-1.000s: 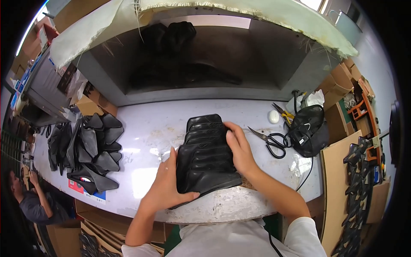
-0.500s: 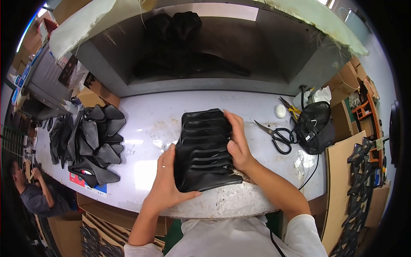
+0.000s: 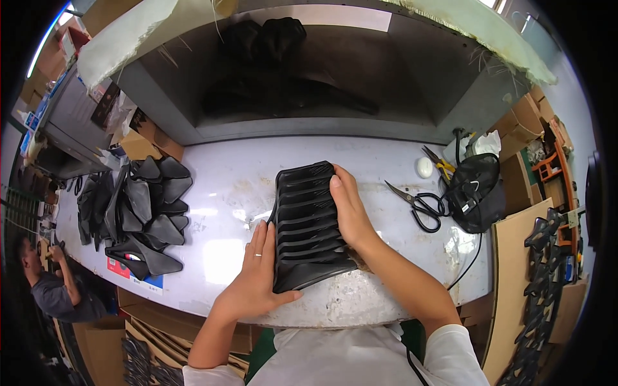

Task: Organizing bicycle saddles on a workbench and stacking them into a drying chamber.

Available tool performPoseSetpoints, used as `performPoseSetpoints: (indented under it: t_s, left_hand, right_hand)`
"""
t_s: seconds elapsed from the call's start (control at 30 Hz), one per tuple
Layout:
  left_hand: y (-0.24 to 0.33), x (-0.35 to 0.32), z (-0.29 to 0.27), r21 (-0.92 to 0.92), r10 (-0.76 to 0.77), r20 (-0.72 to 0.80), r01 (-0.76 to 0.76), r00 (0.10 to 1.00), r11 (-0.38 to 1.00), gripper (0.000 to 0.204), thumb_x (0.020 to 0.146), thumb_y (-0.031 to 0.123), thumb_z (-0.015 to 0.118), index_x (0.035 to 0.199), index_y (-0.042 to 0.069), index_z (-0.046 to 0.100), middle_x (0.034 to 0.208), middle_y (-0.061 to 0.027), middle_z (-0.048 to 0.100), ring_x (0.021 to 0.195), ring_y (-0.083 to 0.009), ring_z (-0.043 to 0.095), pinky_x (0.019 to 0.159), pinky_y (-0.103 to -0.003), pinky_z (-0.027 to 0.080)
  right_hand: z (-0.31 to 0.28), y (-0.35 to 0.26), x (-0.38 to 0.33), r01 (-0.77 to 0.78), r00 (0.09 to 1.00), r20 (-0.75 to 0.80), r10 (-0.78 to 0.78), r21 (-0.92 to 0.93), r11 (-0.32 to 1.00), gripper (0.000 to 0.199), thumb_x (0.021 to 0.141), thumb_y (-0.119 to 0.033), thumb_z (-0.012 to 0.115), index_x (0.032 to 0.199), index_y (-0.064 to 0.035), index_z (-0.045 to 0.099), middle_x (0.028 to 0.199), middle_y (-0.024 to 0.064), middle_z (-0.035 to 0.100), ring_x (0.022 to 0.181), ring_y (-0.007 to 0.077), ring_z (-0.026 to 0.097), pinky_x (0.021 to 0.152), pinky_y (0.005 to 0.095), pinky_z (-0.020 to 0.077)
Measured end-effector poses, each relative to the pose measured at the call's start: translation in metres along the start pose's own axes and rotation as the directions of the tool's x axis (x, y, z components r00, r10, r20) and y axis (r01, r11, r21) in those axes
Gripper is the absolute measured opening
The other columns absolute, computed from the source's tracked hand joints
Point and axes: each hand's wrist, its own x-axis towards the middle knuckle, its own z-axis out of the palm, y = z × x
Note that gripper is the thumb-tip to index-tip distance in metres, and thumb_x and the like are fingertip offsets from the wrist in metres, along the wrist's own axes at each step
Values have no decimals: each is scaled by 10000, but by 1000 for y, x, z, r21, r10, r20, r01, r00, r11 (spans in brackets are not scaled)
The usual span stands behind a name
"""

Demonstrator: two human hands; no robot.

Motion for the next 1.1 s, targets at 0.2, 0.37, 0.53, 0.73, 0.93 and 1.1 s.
performPoseSetpoints:
  t_s: [0.2,0.37,0.53,0.73,0.93,1.1]
  left_hand:
    - [-3,-7,9,-48,46,-127,-52,991,997,1346,723,427,898,1613,-68,18,1679,-318,57,1575,-453,79,1259,-485,164]
    - [-4,-16,17,39,-9,-165,16,986,999,1290,744,450,872,1611,-76,75,1665,-328,123,1570,-456,103,1254,-495,172]
    - [2,-21,33,109,-95,-237,124,967,986,1305,737,494,868,1607,-83,83,1648,-352,145,1552,-484,130,1237,-551,189]
    - [11,-2,10,72,-30,-208,46,978,996,1391,658,559,897,1581,-121,110,1635,-372,134,1545,-518,96,1216,-634,160]
    - [1,24,10,163,37,-164,-10,986,987,1538,595,582,938,1614,-52,-23,1654,-350,83,1547,-517,61,1261,-554,146]
    - [2,28,2,171,35,-138,-11,990,985,1539,585,546,954,1616,-45,-25,1648,-362,72,1534,-516,108,1247,-557,179]
  right_hand:
    - [13,-9,-19,-104,991,-58,123,256,961,570,1125,-417,353,1568,-59,370,1551,121,421,1441,226,392,1212,333,269]
    - [12,6,-8,-57,995,-65,69,169,984,601,1119,-429,368,1547,-8,364,1576,180,349,1486,294,324,1224,378,250]
    - [14,5,-6,-28,998,-52,34,113,993,608,1119,-437,362,1540,3,366,1544,195,366,1465,298,345,1215,379,263]
    - [14,11,-6,1,999,-49,5,123,992,569,1120,-458,361,1462,-8,428,1416,162,461,1365,247,428,1174,347,305]
    - [-2,15,20,-136,991,46,128,381,914,413,1135,-432,357,1291,-80,505,1182,37,554,1145,128,483,1056,280,373]
    - [-11,32,27,-129,988,125,88,367,921,374,1134,-405,383,1294,-93,513,1183,29,557,1154,113,480,1051,270,379]
